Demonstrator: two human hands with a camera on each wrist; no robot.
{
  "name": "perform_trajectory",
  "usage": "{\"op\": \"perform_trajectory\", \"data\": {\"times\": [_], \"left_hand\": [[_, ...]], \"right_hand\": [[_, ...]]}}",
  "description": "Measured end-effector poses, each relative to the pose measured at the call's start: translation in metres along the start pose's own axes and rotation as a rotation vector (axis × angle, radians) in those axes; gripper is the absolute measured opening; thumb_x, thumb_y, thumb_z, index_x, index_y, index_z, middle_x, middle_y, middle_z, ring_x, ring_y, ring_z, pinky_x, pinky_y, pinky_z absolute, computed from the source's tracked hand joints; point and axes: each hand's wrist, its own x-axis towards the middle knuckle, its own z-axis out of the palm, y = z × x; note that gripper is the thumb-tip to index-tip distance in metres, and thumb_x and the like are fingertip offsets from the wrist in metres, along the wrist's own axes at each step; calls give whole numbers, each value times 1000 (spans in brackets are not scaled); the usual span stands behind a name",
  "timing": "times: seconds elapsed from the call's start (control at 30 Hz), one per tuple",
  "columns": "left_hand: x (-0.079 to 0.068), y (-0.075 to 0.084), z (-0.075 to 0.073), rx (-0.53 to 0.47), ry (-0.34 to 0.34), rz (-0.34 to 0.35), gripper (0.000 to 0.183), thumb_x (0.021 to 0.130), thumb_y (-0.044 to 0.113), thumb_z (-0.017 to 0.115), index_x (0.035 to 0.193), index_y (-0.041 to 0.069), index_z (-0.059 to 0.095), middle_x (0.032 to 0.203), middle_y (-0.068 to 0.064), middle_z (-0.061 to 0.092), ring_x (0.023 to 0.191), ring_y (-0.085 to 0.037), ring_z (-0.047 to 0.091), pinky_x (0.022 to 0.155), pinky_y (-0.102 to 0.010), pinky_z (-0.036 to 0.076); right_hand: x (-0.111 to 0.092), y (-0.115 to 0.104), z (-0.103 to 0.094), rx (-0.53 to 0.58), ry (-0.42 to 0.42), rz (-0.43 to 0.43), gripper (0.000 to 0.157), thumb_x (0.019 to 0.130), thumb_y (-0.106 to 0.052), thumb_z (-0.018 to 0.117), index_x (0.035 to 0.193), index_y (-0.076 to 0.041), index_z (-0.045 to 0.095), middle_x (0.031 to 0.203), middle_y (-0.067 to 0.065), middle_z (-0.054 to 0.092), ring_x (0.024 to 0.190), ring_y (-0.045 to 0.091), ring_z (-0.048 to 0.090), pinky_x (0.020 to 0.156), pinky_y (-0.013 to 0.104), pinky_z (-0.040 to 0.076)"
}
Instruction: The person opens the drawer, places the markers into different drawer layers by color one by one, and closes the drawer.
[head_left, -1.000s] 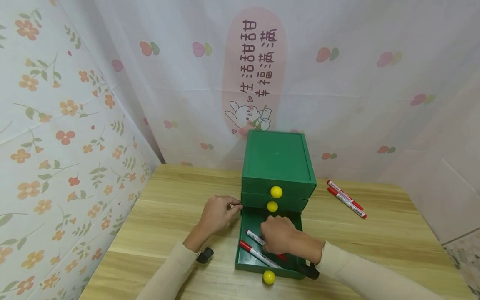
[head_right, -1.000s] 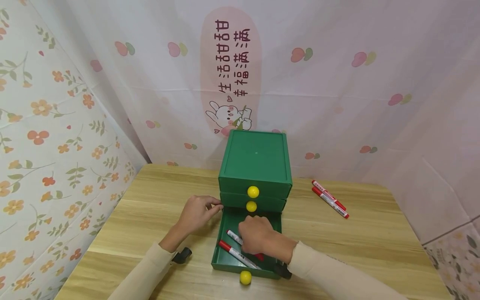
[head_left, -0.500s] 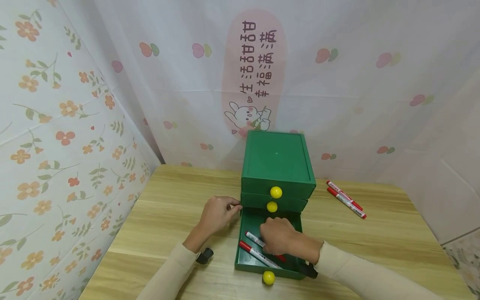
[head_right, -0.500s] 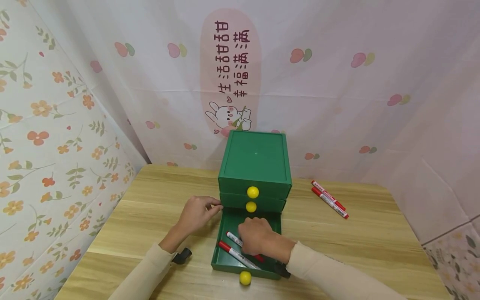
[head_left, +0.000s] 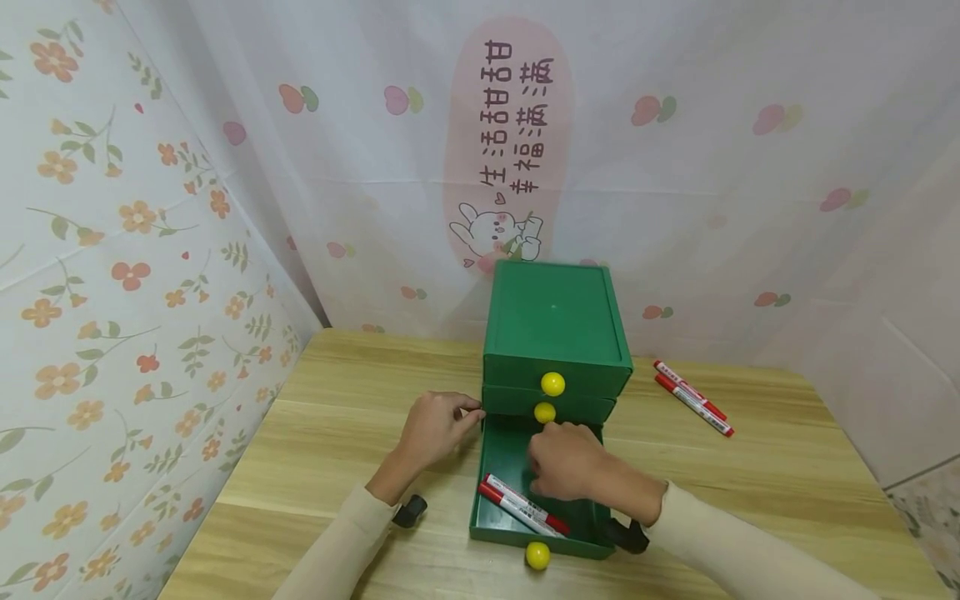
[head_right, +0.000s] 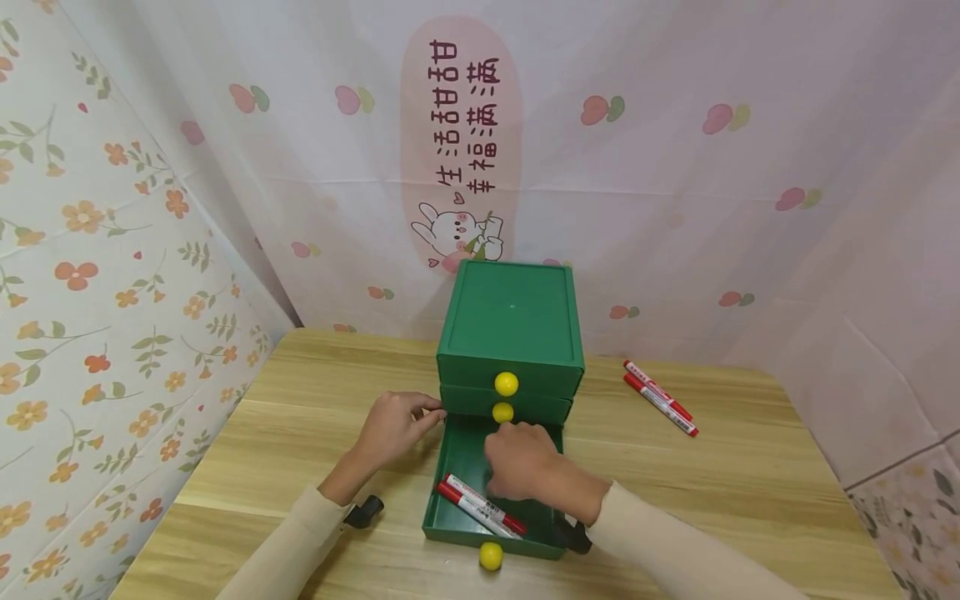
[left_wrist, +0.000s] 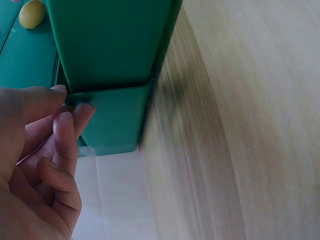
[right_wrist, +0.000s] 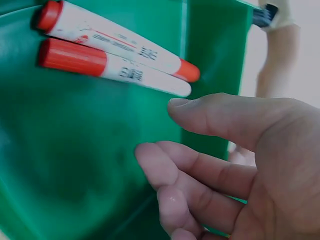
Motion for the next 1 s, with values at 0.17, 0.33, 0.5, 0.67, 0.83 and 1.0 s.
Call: {"op": "perform_trajectory", "data": {"times": [0.17,0.33,0.5,0.67,0.83,1.0], "left_hand": [[0,1,-1,1,-5,-1,13,89,27,75,90,15,80,84,6,74,62,1,58,54,-17,46],[0,2,-1,-16,-7,-5,12,89,25,75,90,14,80,84,6,74,62,1,58,54,-16,46],[-1,1,0,-21,18,21,11,87,24,76,89,13,80,84,4,74,63,0,59,55,-17,47],[-1,2,0,-28,22,24,10,87,23,76,89,14,80,84,4,74,64,0,61,55,-17,47],[-1,2,0,-32,18,15,8,87,20,77,89,13,80,85,4,75,67,-1,62,56,-18,48],[-2,2,0,-30,14,8,8,87,21,77,90,14,80,85,5,74,67,-1,62,57,-18,48]], "right_hand": [[-12,11,-10,24,67,11,24,78,-32,81,67,-21,62,57,-12,48,51,7,45,44,25,39],[-28,27,-17,69,176,49,18,82,-29,78,72,-22,65,58,-17,49,51,2,45,47,23,40],[-43,51,-16,104,292,114,21,85,-28,75,70,-26,60,57,-18,47,51,2,43,47,22,39],[-61,85,-8,152,409,167,21,86,-26,74,71,-26,59,58,-18,47,52,3,43,48,23,38],[-75,129,3,178,539,211,16,86,-21,73,73,-24,63,61,-16,52,55,3,47,50,24,40],[-83,171,13,177,613,317,8,86,-23,73,85,-16,69,74,-7,63,63,9,54,52,26,40]]}}
